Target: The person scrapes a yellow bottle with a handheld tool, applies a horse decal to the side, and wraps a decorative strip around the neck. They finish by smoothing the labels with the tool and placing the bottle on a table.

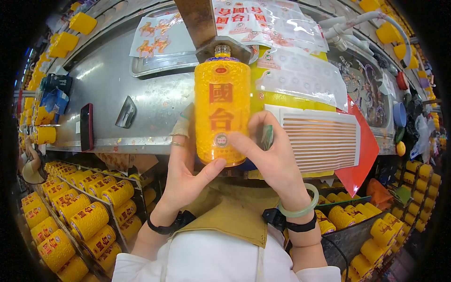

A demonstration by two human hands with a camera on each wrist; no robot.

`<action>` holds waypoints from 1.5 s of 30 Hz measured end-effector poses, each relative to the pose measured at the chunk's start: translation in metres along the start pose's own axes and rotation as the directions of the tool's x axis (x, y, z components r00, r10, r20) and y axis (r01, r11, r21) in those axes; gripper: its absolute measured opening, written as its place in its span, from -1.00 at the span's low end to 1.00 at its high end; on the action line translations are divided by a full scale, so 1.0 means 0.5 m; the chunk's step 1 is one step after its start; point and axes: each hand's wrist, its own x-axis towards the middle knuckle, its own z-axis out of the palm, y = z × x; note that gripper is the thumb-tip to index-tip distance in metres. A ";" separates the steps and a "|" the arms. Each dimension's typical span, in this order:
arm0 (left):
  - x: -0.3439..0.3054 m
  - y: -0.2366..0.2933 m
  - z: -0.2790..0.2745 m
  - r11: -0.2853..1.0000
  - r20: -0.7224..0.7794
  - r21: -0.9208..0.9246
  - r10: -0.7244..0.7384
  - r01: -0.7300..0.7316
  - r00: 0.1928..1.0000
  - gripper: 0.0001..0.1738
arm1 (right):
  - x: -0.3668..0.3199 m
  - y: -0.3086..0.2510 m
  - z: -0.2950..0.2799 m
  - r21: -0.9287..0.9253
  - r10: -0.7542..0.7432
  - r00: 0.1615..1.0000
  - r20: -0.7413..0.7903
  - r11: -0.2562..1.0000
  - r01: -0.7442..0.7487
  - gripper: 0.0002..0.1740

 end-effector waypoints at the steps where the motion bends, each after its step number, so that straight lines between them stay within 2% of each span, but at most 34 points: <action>1: 0.000 -0.001 0.000 1.000 -0.003 0.005 0.001 -0.001 1.000 0.14 | -0.001 -0.001 0.000 -0.012 -0.001 1.000 -0.004 1.000 0.001 -0.68; 21: -0.002 -0.002 0.001 1.000 -0.007 -0.018 -0.004 0.004 1.000 0.10 | -0.001 0.005 0.005 -0.003 -0.014 1.000 -0.016 1.000 0.014 -0.63; 24: -0.002 -0.003 0.002 1.000 -0.007 -0.002 0.003 -0.003 1.000 0.09 | -0.006 -0.014 0.000 -0.036 0.016 1.000 -0.014 0.999 -0.016 -0.68; 27: -0.001 -0.002 0.005 1.000 -0.014 0.023 0.010 -0.010 1.000 0.08 | -0.005 -0.031 -0.031 0.070 0.057 0.998 -0.013 0.996 -0.056 -0.73; 30: 0.000 -0.004 0.018 1.000 -0.063 0.005 0.017 -0.017 0.998 0.05 | -0.004 -0.048 -0.056 -0.091 -0.216 0.976 -0.014 0.973 0.214 -0.61; 32: -0.001 -0.002 0.023 0.999 -0.104 -0.027 0.022 -0.025 0.994 0.04 | -0.003 -0.079 -0.042 -0.232 -0.355 0.934 -0.046 0.913 0.336 -0.56; 33: -0.003 0.001 0.022 0.999 -0.068 -0.037 0.014 -0.017 0.998 0.05 | -0.003 -0.091 -0.042 -0.232 -0.356 0.933 -0.046 0.913 0.336 -0.56; 34: -0.004 0.003 0.022 0.999 -0.031 -0.046 0.006 -0.008 0.999 0.07 | -0.003 -0.102 -0.042 -0.374 -0.454 0.889 0.063 0.815 0.443 -0.60; 36: -0.006 -0.001 0.023 1.000 -0.038 -0.021 0.000 -0.001 0.999 0.07 | 0.001 -0.136 -0.027 -0.589 -0.586 0.761 0.279 0.521 0.618 -0.68; 37: -0.006 -0.002 0.024 1.000 -0.047 0.004 -0.007 0.007 0.999 0.07 | 0.004 -0.141 -0.016 -0.590 -0.588 0.760 0.276 0.521 0.617 -0.68; 39: -0.002 0.007 0.025 1.000 -0.042 0.000 -0.004 0.004 0.999 0.07 | 0.006 -0.144 0.004 -0.597 -0.531 0.658 0.534 0.315 0.738 -0.64; 41: -0.001 0.009 0.026 1.000 -0.036 -0.003 -0.003 0.003 0.999 0.07 | 0.007 -0.130 0.012 -0.620 -0.511 0.681 0.525 0.318 0.717 -0.60; 44: 0.000 0.007 0.028 1.000 -0.043 -0.012 0.002 -0.002 0.999 0.07 | 0.025 -0.129 -0.012 -0.751 -0.711 0.565 0.419 0.079 0.655 -0.64; 45: 0.002 0.011 0.030 0.998 -0.047 -0.058 -0.017 0.015 0.999 0.06 | 0.019 -0.128 -0.016 -0.754 -0.713 0.566 0.415 0.079 0.652 -0.64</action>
